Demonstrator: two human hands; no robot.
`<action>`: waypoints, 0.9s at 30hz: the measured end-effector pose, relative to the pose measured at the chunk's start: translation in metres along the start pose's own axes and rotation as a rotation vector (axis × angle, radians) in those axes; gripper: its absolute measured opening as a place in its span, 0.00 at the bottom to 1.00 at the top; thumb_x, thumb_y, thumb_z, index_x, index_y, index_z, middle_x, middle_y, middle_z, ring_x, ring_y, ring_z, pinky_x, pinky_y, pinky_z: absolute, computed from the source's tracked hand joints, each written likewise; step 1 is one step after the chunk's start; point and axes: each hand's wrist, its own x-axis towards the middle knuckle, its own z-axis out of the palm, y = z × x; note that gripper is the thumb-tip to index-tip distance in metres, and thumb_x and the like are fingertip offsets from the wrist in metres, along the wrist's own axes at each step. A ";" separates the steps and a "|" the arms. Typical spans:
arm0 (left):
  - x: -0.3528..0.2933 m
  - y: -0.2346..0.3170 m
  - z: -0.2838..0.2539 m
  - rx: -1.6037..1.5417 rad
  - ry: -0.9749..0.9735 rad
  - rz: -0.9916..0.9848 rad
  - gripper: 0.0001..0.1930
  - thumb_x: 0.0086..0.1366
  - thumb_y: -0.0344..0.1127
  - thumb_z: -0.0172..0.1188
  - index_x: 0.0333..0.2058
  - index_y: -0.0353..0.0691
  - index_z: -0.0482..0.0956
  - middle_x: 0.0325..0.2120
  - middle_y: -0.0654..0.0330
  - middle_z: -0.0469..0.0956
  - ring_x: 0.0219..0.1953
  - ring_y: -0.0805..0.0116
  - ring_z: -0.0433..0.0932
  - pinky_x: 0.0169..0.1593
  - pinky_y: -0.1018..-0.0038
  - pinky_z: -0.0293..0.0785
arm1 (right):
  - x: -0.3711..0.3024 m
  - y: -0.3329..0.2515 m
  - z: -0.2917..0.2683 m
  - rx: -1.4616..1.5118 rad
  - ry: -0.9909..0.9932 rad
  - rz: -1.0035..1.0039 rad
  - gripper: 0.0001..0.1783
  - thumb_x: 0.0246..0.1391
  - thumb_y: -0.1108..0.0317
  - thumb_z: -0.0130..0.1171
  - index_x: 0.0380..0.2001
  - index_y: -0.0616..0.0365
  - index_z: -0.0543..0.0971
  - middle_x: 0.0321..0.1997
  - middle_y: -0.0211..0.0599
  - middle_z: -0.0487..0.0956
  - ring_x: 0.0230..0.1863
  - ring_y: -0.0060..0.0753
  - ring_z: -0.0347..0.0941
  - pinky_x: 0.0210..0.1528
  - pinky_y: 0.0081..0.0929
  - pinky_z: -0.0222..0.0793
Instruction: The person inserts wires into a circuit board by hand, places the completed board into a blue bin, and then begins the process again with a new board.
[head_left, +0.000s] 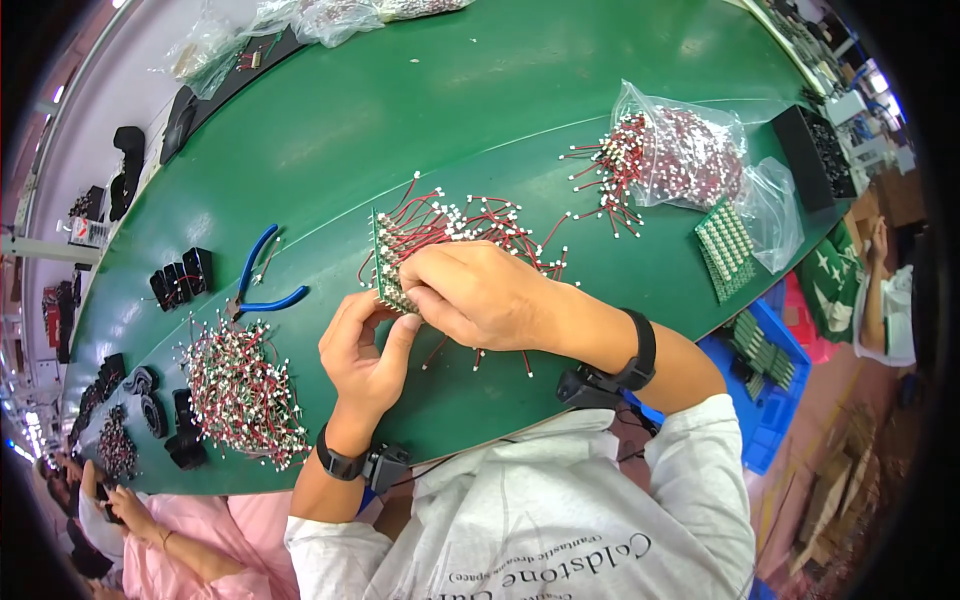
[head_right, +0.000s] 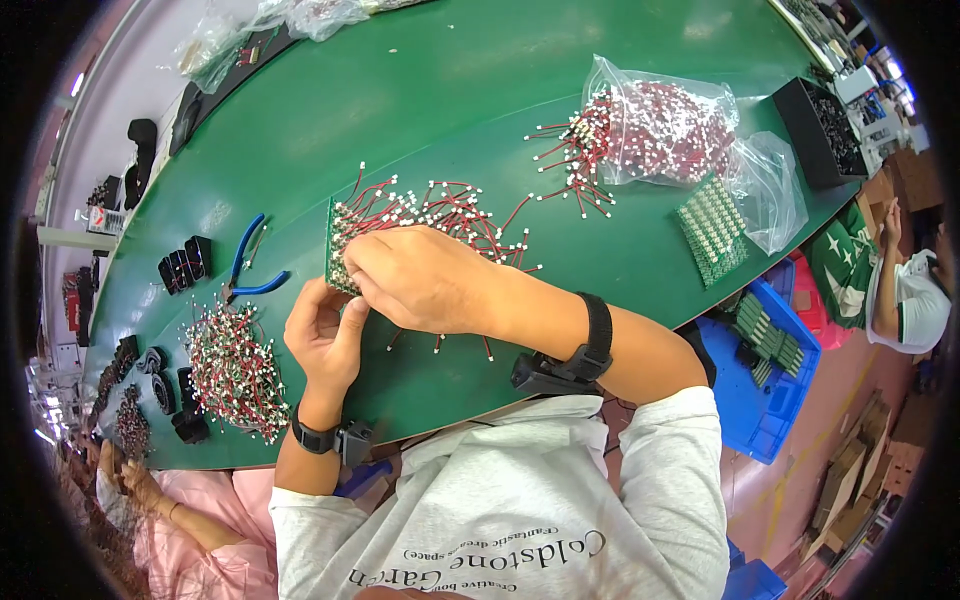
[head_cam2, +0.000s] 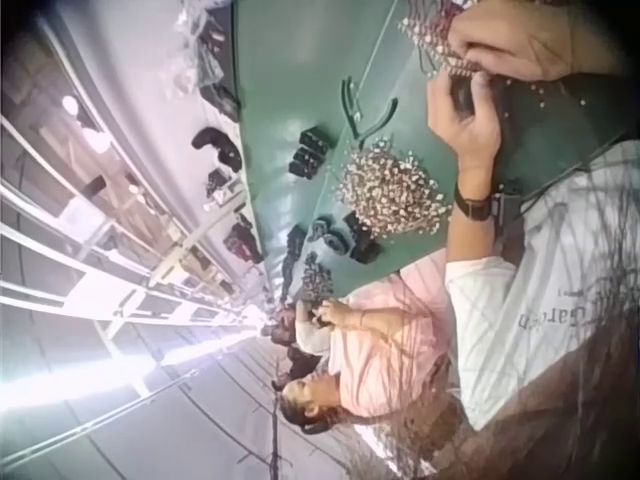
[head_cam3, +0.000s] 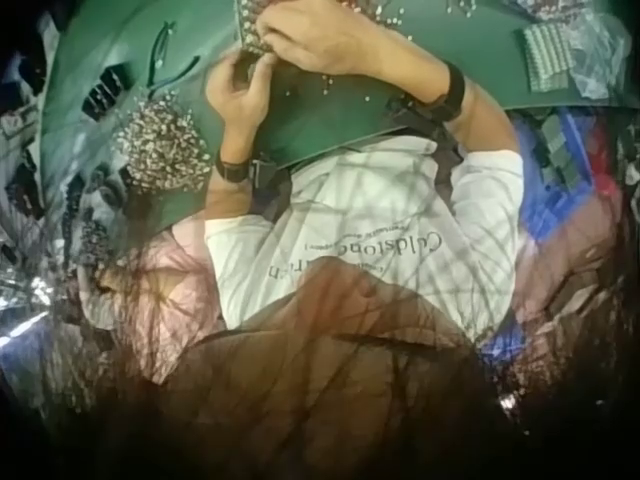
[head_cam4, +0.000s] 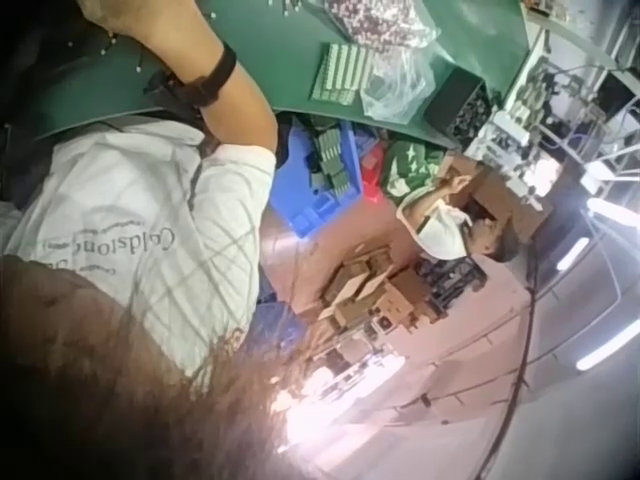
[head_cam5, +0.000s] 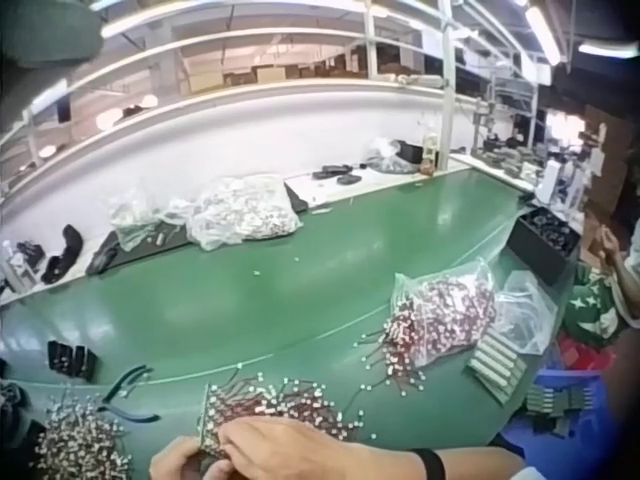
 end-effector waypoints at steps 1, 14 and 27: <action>0.001 0.002 0.000 -0.036 0.003 -0.028 0.15 0.58 0.19 0.65 0.45 0.25 0.77 0.38 0.54 0.78 0.38 0.70 0.78 0.42 0.76 0.77 | -0.001 0.001 0.001 0.001 -0.002 -0.002 0.06 0.52 0.75 0.57 0.31 0.64 0.71 0.25 0.46 0.76 0.30 0.52 0.77 0.33 0.43 0.73; 0.005 0.013 -0.007 0.064 -0.014 0.004 0.10 0.59 0.19 0.63 0.40 0.24 0.78 0.33 0.52 0.78 0.33 0.68 0.76 0.37 0.76 0.74 | 0.000 -0.001 -0.004 -0.013 -0.067 -0.039 0.07 0.51 0.79 0.59 0.35 0.64 0.73 0.30 0.45 0.76 0.31 0.50 0.76 0.33 0.40 0.72; 0.005 0.014 -0.005 0.086 0.033 0.045 0.10 0.58 0.17 0.63 0.40 0.23 0.77 0.32 0.51 0.78 0.31 0.67 0.76 0.35 0.75 0.74 | 0.001 -0.003 0.003 0.105 0.001 -0.012 0.07 0.52 0.81 0.58 0.35 0.64 0.73 0.28 0.44 0.76 0.28 0.48 0.76 0.30 0.38 0.72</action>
